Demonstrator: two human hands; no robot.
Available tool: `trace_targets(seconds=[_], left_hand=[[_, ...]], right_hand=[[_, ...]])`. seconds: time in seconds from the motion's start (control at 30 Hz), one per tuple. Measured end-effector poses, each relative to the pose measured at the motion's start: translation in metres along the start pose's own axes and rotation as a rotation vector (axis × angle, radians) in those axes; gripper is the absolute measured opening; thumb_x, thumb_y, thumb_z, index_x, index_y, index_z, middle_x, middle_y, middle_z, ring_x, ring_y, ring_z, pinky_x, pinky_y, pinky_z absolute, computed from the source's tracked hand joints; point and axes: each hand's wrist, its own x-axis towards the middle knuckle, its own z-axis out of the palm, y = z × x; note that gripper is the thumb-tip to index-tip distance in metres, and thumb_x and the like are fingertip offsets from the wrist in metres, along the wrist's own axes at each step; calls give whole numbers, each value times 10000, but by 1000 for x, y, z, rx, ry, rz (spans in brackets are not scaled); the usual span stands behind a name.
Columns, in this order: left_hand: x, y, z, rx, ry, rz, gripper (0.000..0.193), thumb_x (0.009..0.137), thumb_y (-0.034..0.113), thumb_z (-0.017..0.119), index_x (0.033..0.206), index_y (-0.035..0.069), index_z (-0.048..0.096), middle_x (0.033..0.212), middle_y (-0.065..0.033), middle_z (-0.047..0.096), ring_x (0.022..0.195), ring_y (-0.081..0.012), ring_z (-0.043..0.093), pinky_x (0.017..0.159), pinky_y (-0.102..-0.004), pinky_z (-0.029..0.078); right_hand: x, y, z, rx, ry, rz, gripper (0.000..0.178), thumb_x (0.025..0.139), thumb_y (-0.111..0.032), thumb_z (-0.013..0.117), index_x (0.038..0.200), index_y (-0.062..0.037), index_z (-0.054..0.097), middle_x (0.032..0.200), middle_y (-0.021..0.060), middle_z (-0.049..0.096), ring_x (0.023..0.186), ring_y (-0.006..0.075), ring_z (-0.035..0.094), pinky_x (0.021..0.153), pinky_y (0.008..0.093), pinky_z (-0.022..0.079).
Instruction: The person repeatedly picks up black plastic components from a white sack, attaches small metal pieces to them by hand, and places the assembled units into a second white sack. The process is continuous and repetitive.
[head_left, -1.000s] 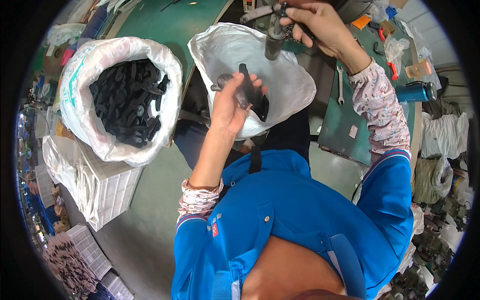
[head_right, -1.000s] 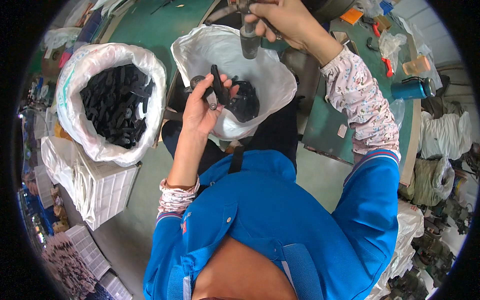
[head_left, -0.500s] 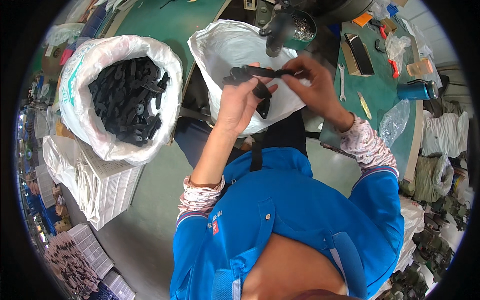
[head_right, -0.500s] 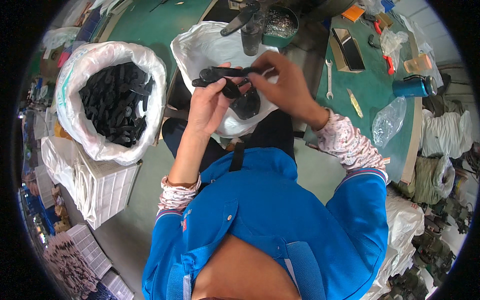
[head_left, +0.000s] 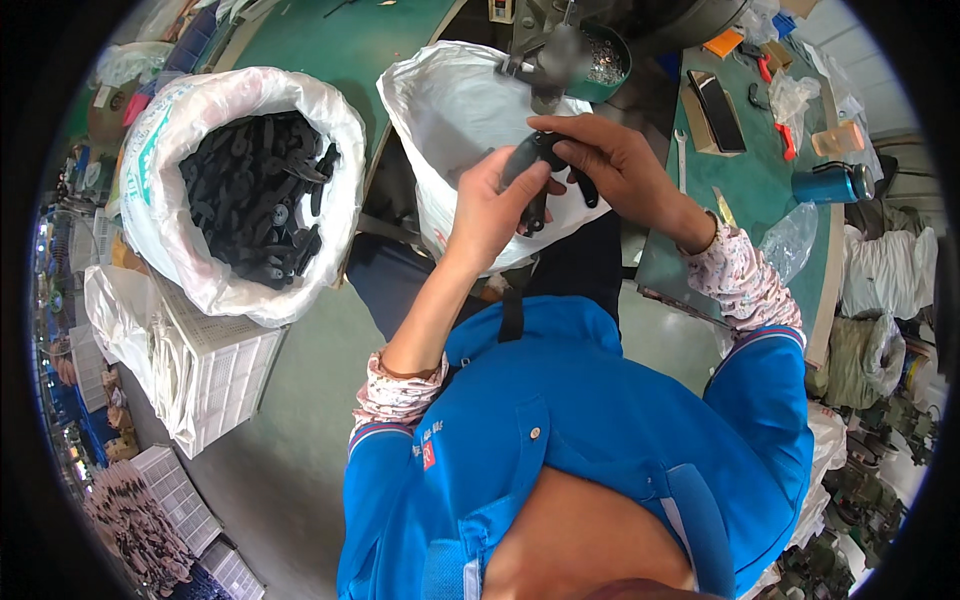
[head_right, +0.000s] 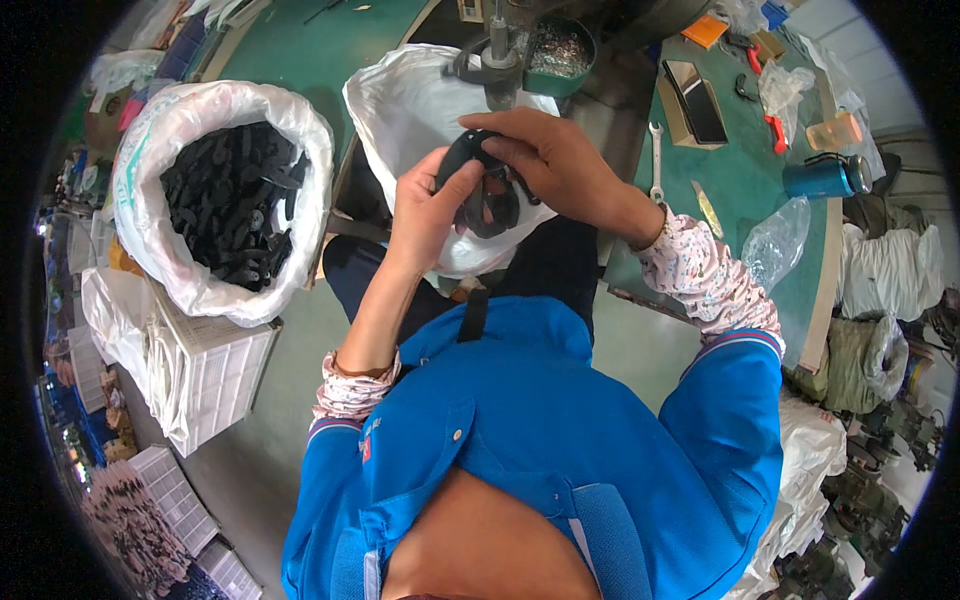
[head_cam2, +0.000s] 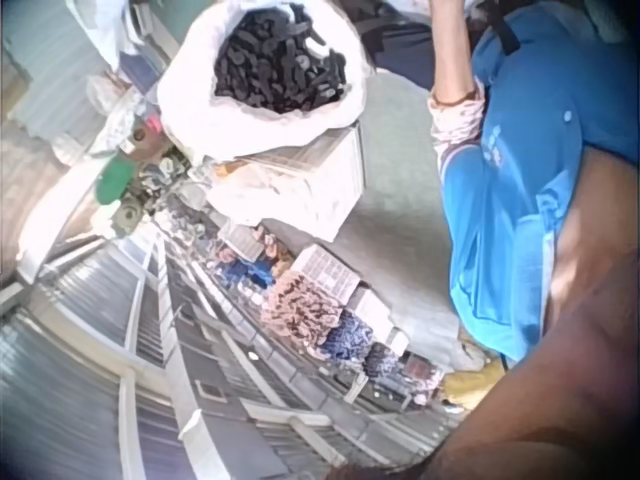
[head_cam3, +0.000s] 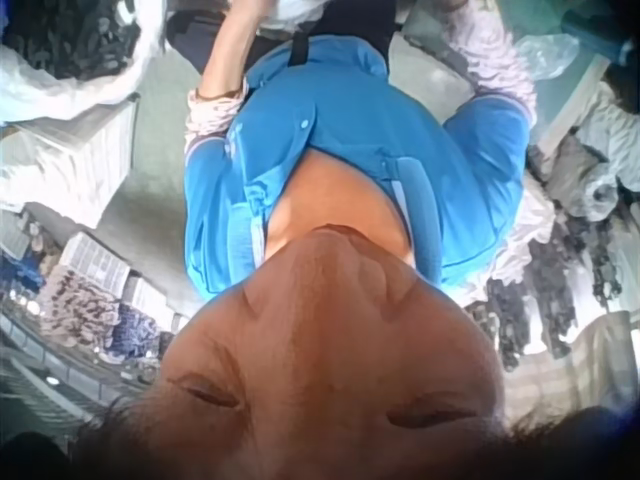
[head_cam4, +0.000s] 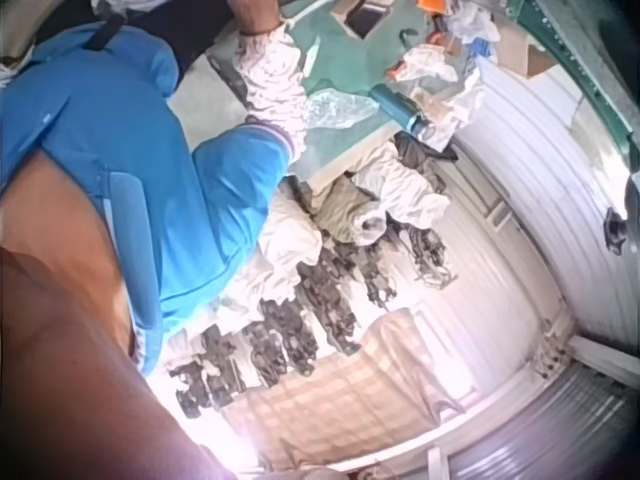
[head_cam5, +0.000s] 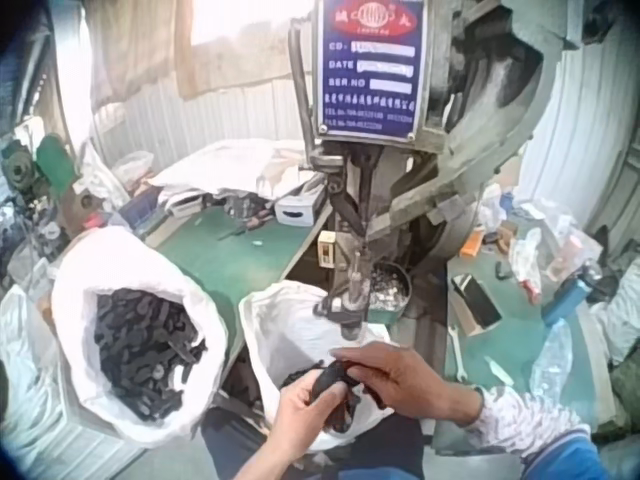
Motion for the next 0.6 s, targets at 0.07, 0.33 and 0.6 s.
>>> trace_targets(seconds=[0.07,0.33,0.6], left_hand=[[-3,-1,5,-102,79,-7,314,954,245,551,1139,-7,534,855,-104,683,590,-100,608,433,-197,399],[0,-3,4,-224,208,5,311,981,269,496,1140,1,511,943,-169,666,660,-182,659,456,-232,462],[-4,-2,0,-293,192,-20,324,980,219,478,1224,9,506,977,-178,665,710,-167,659,492,-238,475]], right_hand=[[-3,2,-2,104,12,104,246,915,-79,578,1151,-58,643,896,86,672,777,142,622,690,279,490],[27,-4,-39,443,253,227,248,923,-131,597,1141,-24,647,894,31,639,754,59,570,689,197,465],[100,-30,-69,456,271,278,180,925,-72,534,1022,43,633,749,47,647,532,91,551,500,234,450]])
